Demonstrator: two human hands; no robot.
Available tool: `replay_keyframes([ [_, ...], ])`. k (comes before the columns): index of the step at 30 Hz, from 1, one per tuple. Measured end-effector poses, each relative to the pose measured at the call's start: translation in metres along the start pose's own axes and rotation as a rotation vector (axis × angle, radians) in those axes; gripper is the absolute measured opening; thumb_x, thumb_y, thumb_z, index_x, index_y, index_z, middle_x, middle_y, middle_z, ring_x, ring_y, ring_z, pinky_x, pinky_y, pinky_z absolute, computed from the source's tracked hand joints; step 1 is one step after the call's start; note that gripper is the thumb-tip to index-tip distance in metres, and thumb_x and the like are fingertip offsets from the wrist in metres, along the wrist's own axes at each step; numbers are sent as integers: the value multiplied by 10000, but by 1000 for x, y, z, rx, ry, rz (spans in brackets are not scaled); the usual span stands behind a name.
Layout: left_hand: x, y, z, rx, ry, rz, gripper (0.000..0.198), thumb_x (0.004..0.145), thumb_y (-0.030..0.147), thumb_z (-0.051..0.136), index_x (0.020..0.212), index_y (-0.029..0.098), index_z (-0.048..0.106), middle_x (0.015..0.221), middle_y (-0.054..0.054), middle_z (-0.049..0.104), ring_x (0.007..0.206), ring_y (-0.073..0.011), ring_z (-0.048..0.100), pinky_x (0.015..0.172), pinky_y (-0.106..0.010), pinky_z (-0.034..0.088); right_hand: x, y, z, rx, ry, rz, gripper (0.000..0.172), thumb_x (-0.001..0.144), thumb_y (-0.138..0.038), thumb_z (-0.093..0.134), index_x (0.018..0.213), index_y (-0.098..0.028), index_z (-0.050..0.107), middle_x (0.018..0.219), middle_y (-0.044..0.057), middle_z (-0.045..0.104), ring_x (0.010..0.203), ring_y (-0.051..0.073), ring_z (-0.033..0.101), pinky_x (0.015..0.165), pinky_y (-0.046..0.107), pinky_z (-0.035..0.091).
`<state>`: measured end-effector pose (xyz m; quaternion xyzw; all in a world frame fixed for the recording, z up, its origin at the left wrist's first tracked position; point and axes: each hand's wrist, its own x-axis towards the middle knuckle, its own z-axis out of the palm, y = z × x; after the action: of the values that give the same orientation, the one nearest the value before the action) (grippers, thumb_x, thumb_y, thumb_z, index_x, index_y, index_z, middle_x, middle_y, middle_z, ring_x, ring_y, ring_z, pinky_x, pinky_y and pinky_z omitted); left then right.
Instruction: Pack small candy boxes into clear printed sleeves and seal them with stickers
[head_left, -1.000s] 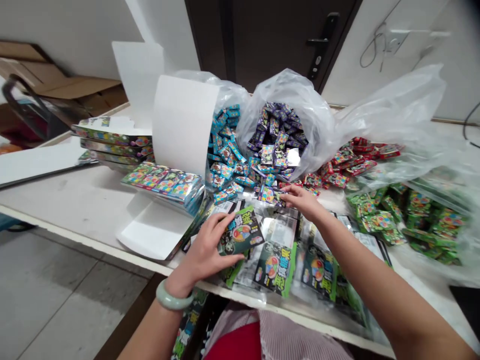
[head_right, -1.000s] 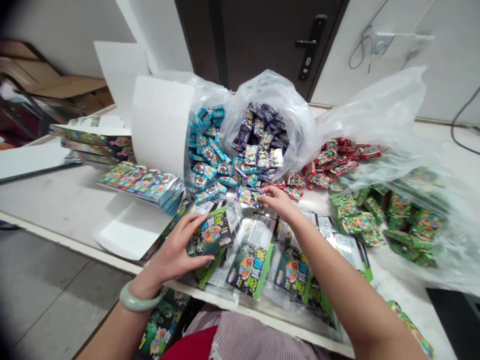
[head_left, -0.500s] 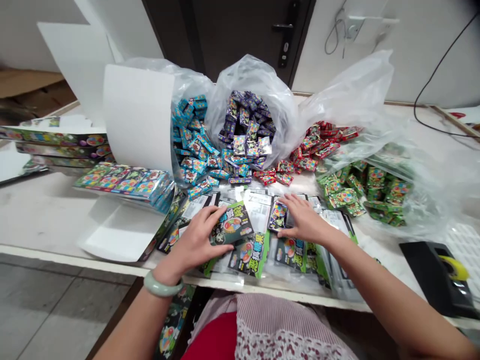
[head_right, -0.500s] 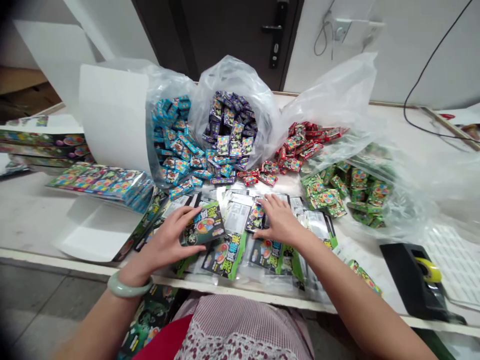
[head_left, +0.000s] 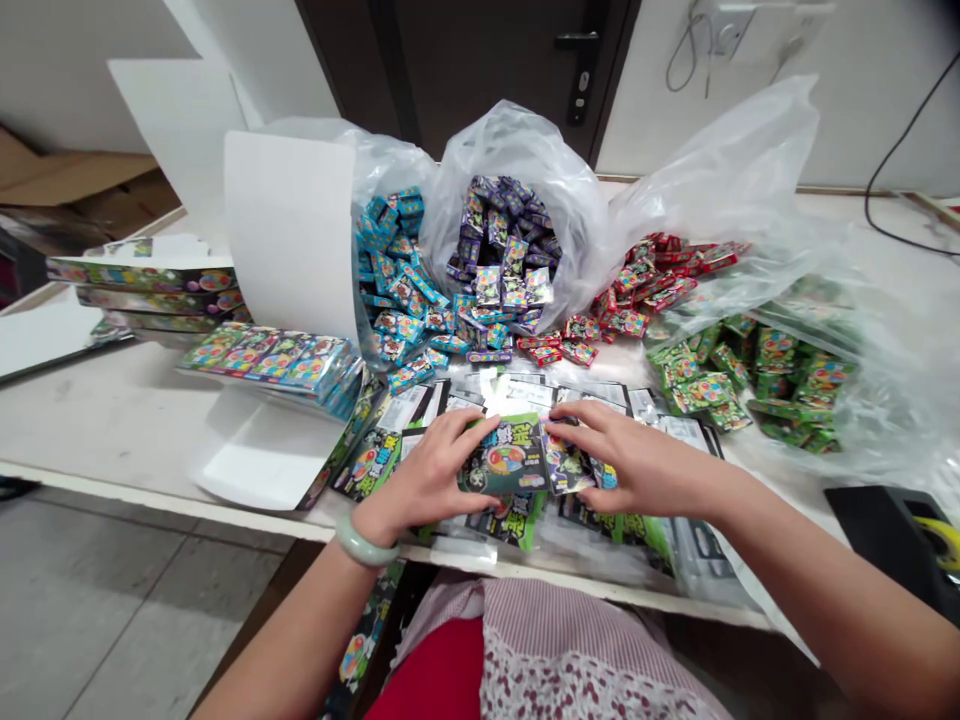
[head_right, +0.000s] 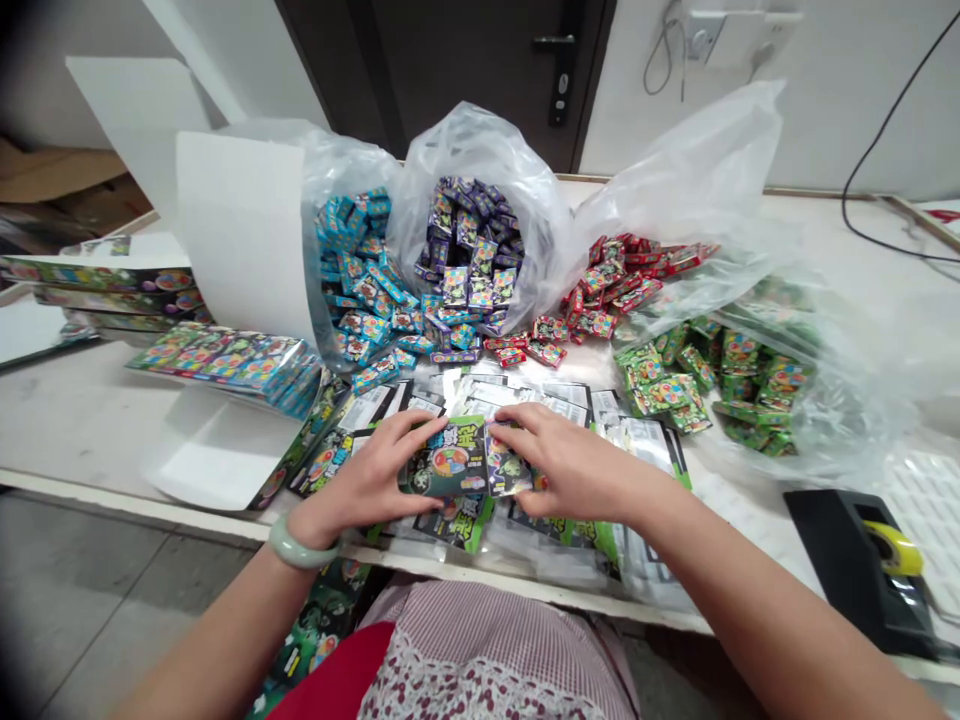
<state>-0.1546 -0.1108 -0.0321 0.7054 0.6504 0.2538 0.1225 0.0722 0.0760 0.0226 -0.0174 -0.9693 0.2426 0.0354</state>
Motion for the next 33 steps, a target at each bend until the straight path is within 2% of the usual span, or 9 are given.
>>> replay_keyframes([
  [5, -1, 1, 0, -33, -56, 8, 918, 705, 486, 774, 1465, 244, 319, 1380, -144, 416, 1285, -328, 416, 1069, -512, 398, 8, 5, 3, -19, -49, -38, 738, 661, -149, 756, 1352, -219, 507, 1410, 125, 503, 1301, 310, 460, 1098, 463, 396],
  [11, 2, 2, 4, -81, 5, -57, 922, 674, 429, 802, 1453, 255, 340, 1358, -131, 433, 1271, -329, 434, 1064, -510, 402, 15, 9, 14, 140, 57, 36, 840, 741, -302, 789, 1444, -274, 331, 1522, 117, 363, 1373, 293, 387, 1120, 460, 376],
  [15, -2, 1, 4, -78, 107, -104, 903, 698, 421, 783, 1459, 256, 326, 1335, -134, 449, 1250, -330, 454, 1054, -527, 406, 13, -1, 28, 174, 302, 170, 510, 885, -333, 633, 1351, -308, 427, 1285, 94, 599, 1185, 280, 558, 1005, 496, 456],
  [19, -6, 1, 2, -93, 123, -103, 927, 685, 419, 799, 1464, 267, 319, 1328, -133, 453, 1255, -333, 451, 1056, -533, 404, 22, -11, 39, 319, 221, 133, 367, 949, -321, 508, 1316, -307, 503, 1185, 63, 667, 1082, 240, 612, 934, 432, 489],
  [21, -8, 0, -1, -104, 131, -112, 941, 684, 411, 803, 1471, 283, 303, 1329, -128, 453, 1252, -334, 455, 1053, -532, 410, 39, -2, 37, 388, 201, 142, 313, 951, -357, 494, 1241, -277, 579, 1119, 50, 700, 1035, 222, 640, 917, 389, 497],
  [24, -16, -6, -7, -75, 156, -149, 951, 695, 411, 797, 1481, 297, 274, 1342, -125, 435, 1266, -337, 439, 1066, -543, 397, 87, 30, 30, 280, 300, 380, 290, 981, -359, 405, 1041, -217, 650, 933, 41, 737, 935, 196, 676, 873, 333, 500],
  [27, -25, -11, -13, -38, 166, -156, 958, 703, 409, 792, 1486, 292, 253, 1352, -127, 422, 1280, -339, 422, 1077, -547, 385, 148, 62, 30, 107, 311, 580, 181, 894, -281, 559, 1029, -185, 633, 1027, 102, 726, 986, 257, 664, 878, 377, 479],
  [29, -30, -14, -16, -33, 167, -154, 956, 709, 415, 788, 1487, 284, 249, 1352, -128, 424, 1273, -338, 429, 1069, -537, 397, 182, 73, 38, 63, 322, 640, 254, 838, -254, 623, 1056, -125, 614, 1017, 197, 710, 1006, 342, 649, 886, 464, 456],
  [33, -38, -19, -15, -35, 191, -172, 939, 718, 399, 784, 1484, 286, 252, 1335, -129, 440, 1247, -336, 459, 1050, -532, 418, 214, 77, 58, 54, 399, 719, 338, 796, -203, 630, 1107, -86, 566, 1034, 258, 673, 1023, 387, 629, 879, 509, 437],
])
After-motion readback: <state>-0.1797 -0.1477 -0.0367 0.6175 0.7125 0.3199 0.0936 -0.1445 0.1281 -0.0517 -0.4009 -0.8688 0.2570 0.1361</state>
